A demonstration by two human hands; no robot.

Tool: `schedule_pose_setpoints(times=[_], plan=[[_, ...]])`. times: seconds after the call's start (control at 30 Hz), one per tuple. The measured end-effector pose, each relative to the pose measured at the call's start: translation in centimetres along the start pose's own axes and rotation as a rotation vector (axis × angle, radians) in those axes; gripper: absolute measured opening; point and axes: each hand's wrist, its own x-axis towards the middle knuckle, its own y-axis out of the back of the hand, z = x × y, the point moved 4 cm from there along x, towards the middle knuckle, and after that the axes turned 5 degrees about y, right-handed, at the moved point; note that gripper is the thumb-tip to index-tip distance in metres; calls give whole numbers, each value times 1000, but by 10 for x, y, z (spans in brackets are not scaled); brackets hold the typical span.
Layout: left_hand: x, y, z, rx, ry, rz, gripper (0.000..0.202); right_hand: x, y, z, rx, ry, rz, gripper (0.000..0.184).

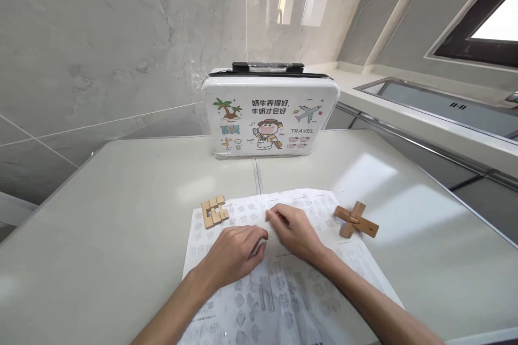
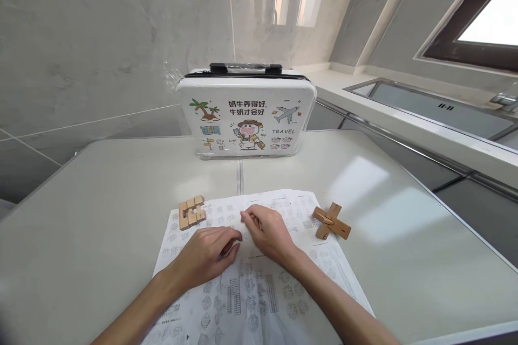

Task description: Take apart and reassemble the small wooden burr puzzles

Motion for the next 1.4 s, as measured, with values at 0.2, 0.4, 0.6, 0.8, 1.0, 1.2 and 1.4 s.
schedule_pose_setpoints(times=[0.2,0.4,0.6,0.8,1.0,1.2,1.4], plan=[[-1,-1,0,6,0,-27,13,3,9,12,899,-290,251,62],[0,-1,-1,20,-7,-25,12,-1,20,12,1242,-373,527,59],[2,-1,0,14,-10,-27,12,-7,28,14,1276,-448,667,54],[1,0,0,1,-11,-25,13,-6,39,23,1348,-464,753,48],[2,1,0,-7,2,-32,14,-12,42,28,1464,-520,821,44],[2,0,0,-22,4,-34,15,-18,43,28,1523,-511,839,43],[1,-1,-2,-15,15,-38,16,-22,48,29,1596,-489,870,39]])
